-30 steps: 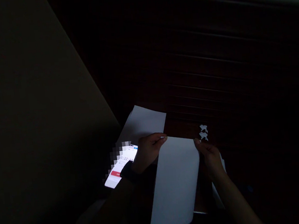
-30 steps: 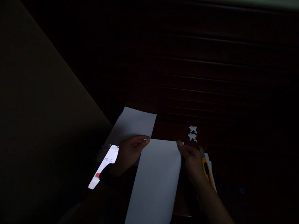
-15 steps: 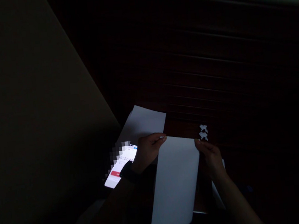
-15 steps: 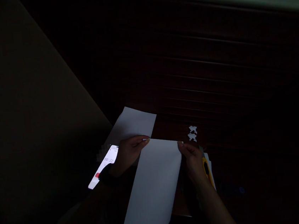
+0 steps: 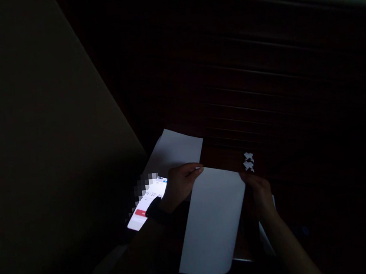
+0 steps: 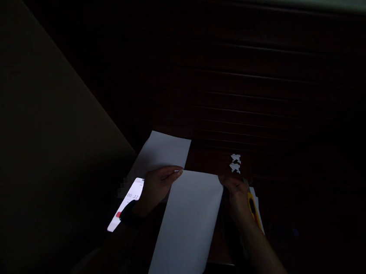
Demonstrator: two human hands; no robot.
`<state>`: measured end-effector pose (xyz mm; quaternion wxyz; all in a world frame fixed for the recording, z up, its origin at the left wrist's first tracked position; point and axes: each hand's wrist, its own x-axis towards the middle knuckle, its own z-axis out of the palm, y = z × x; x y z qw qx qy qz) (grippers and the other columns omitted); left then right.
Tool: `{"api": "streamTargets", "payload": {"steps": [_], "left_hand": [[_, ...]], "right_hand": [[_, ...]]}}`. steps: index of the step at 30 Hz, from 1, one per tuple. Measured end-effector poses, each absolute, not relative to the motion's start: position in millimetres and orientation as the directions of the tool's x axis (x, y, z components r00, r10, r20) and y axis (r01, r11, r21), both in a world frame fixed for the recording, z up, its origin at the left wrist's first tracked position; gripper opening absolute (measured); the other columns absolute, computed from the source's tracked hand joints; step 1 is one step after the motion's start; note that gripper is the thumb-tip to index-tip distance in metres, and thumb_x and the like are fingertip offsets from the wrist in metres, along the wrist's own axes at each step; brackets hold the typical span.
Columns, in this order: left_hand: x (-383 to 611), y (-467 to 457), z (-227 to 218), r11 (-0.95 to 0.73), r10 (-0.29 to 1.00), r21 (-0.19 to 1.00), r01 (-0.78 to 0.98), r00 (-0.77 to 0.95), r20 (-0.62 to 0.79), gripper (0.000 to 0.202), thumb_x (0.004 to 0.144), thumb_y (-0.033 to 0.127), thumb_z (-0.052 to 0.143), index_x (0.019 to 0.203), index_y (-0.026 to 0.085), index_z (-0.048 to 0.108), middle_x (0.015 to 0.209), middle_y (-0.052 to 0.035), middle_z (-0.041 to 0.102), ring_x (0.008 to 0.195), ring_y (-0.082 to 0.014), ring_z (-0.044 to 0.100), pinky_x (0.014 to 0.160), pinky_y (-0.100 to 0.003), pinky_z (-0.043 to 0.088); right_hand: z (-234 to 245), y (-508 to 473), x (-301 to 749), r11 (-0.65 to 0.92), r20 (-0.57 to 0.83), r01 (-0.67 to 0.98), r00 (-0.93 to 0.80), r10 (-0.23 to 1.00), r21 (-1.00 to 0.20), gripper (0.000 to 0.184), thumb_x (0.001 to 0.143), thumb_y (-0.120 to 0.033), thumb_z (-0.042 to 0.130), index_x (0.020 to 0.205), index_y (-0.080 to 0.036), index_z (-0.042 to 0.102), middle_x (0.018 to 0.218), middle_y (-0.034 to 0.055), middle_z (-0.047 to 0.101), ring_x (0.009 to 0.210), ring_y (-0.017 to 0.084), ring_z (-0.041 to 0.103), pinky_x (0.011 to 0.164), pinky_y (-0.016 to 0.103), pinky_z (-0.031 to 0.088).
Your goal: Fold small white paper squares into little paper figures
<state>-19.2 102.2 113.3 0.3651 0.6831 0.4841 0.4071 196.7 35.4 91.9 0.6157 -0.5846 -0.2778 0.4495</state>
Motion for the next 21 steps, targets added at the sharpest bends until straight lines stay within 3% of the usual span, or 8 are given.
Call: {"api": "streamTargets", "payload": {"steps": [5,21], "left_hand": [[-18.5,102.4,110.2,-0.242,0.962,0.913,0.328,0.206,0.181,0.022,0.079,0.038,0.056,0.088,0.023,0.069,0.081,-0.0002,0.072,0.073,-0.0155,0.066,0.063,-0.022,0.053],[-20.5,103.6,111.6,-0.23,0.965,0.911,0.341,0.203,0.168,0.024,0.079,0.04,0.056,0.09,0.023,0.068,0.084,-0.0002,0.071,0.075,-0.0156,0.066,0.065,-0.022,0.052]], "right_hand": [[93.0,36.2,198.9,-0.087,-0.227,-0.314,0.446,0.866,-0.945,0.014,0.065,-0.032,0.071,0.067,-0.019,0.07,0.059,-0.0009,0.064,0.051,0.015,0.053,0.051,0.027,0.039],[98.6,34.0,196.7,-0.064,-0.161,-0.217,0.468,0.869,-0.974,0.016,0.065,-0.032,0.072,0.059,-0.018,0.068,0.055,-0.0021,0.06,0.05,0.013,0.051,0.049,0.025,0.037]]}}
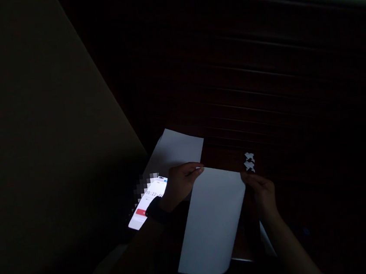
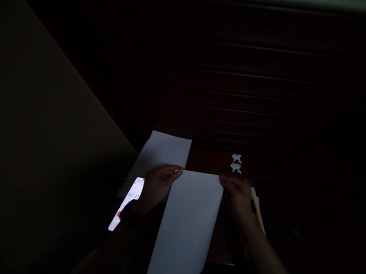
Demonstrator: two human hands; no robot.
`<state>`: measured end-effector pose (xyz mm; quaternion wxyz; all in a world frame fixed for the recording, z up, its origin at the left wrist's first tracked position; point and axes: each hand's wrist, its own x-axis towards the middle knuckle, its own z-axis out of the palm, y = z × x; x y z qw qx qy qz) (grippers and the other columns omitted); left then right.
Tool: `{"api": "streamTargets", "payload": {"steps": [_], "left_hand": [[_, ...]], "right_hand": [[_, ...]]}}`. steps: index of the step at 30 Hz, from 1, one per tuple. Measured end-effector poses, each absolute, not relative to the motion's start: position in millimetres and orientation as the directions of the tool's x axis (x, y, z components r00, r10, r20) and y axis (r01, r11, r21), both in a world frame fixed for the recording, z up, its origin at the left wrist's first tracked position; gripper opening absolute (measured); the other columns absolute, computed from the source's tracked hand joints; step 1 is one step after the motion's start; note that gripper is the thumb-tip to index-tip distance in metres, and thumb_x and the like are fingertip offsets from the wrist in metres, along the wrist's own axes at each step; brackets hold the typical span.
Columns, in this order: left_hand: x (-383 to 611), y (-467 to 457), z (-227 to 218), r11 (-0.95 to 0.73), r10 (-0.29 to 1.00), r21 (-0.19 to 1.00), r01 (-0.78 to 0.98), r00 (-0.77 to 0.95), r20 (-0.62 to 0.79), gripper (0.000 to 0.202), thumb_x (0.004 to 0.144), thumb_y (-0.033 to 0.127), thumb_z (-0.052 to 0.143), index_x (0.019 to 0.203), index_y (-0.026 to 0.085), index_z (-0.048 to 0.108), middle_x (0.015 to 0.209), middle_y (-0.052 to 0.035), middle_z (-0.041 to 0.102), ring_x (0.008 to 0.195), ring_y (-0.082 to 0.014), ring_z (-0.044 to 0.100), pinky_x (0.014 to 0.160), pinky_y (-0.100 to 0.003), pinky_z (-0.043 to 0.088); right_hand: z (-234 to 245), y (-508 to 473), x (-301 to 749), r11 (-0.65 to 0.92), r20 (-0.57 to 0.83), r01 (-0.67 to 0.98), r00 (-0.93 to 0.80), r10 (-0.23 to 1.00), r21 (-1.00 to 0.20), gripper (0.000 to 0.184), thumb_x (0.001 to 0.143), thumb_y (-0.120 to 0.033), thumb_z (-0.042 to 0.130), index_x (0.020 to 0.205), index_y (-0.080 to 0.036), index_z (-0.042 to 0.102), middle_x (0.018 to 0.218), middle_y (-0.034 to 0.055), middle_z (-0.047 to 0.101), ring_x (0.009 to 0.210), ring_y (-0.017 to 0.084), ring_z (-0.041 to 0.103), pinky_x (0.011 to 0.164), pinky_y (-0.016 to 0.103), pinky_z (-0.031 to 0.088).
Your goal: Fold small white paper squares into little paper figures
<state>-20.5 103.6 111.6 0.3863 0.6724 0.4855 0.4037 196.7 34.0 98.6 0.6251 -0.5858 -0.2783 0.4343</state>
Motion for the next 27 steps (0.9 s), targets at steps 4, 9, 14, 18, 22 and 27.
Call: {"api": "streamTargets", "payload": {"steps": [4,9,14,18,22,27], "left_hand": [[-20,104,112,-0.221,0.965,0.915,0.337,0.212,0.155,0.024,0.08,0.04,0.055,0.09,0.023,0.068,0.084,0.0002,0.071,0.076,-0.0151,0.066,0.065,-0.022,0.051],[-20,103,113,-0.232,0.962,0.911,0.34,0.22,0.163,0.023,0.08,0.039,0.055,0.089,0.022,0.069,0.085,0.0003,0.071,0.078,-0.0152,0.065,0.068,-0.022,0.051],[-20,104,113,-0.224,0.966,0.911,0.347,0.203,0.16,0.023,0.08,0.038,0.055,0.09,0.022,0.069,0.084,0.0001,0.071,0.076,-0.0151,0.066,0.066,-0.022,0.051],[-21,104,114,-0.224,0.966,0.905,0.362,0.203,0.158,0.023,0.08,0.038,0.055,0.09,0.023,0.069,0.085,0.0001,0.071,0.076,-0.0155,0.066,0.067,-0.022,0.051],[-21,104,113,-0.217,0.966,0.908,0.358,0.21,0.148,0.025,0.08,0.039,0.055,0.091,0.022,0.068,0.086,-0.0007,0.071,0.078,-0.0162,0.066,0.068,-0.023,0.052],[-21,104,112,-0.22,0.964,0.914,0.34,0.221,0.15,0.024,0.079,0.038,0.055,0.091,0.022,0.068,0.086,-0.0009,0.071,0.078,-0.0161,0.066,0.068,-0.022,0.052]], "right_hand": [[100,35,198,-0.059,-0.138,-0.167,0.514,0.847,-0.984,0.015,0.062,-0.031,0.075,0.066,-0.018,0.07,0.062,0.0003,0.064,0.056,0.015,0.054,0.053,0.026,0.041],[97,34,198,-0.037,-0.17,-0.268,0.494,0.853,-0.963,0.017,0.062,-0.032,0.074,0.065,-0.016,0.07,0.06,0.0014,0.064,0.055,0.016,0.055,0.053,0.028,0.042],[98,35,197,-0.015,-0.118,-0.201,0.514,0.849,-0.98,0.016,0.063,-0.032,0.074,0.066,-0.017,0.069,0.061,-0.0006,0.062,0.056,0.014,0.053,0.053,0.025,0.04],[104,35,197,-0.078,-0.109,-0.085,0.492,0.864,-0.993,0.018,0.066,-0.033,0.071,0.06,-0.016,0.067,0.059,-0.0006,0.062,0.056,0.013,0.052,0.054,0.025,0.04],[105,34,200,-0.091,-0.081,-0.004,0.498,0.863,-0.996,0.021,0.067,-0.033,0.071,0.056,-0.015,0.065,0.056,-0.0014,0.059,0.054,0.013,0.051,0.053,0.024,0.038],[94,37,204,-0.087,-0.114,-0.078,0.491,0.864,-0.993,0.018,0.064,-0.032,0.073,0.067,-0.016,0.067,0.058,-0.0012,0.059,0.054,0.013,0.05,0.053,0.024,0.038]]}}
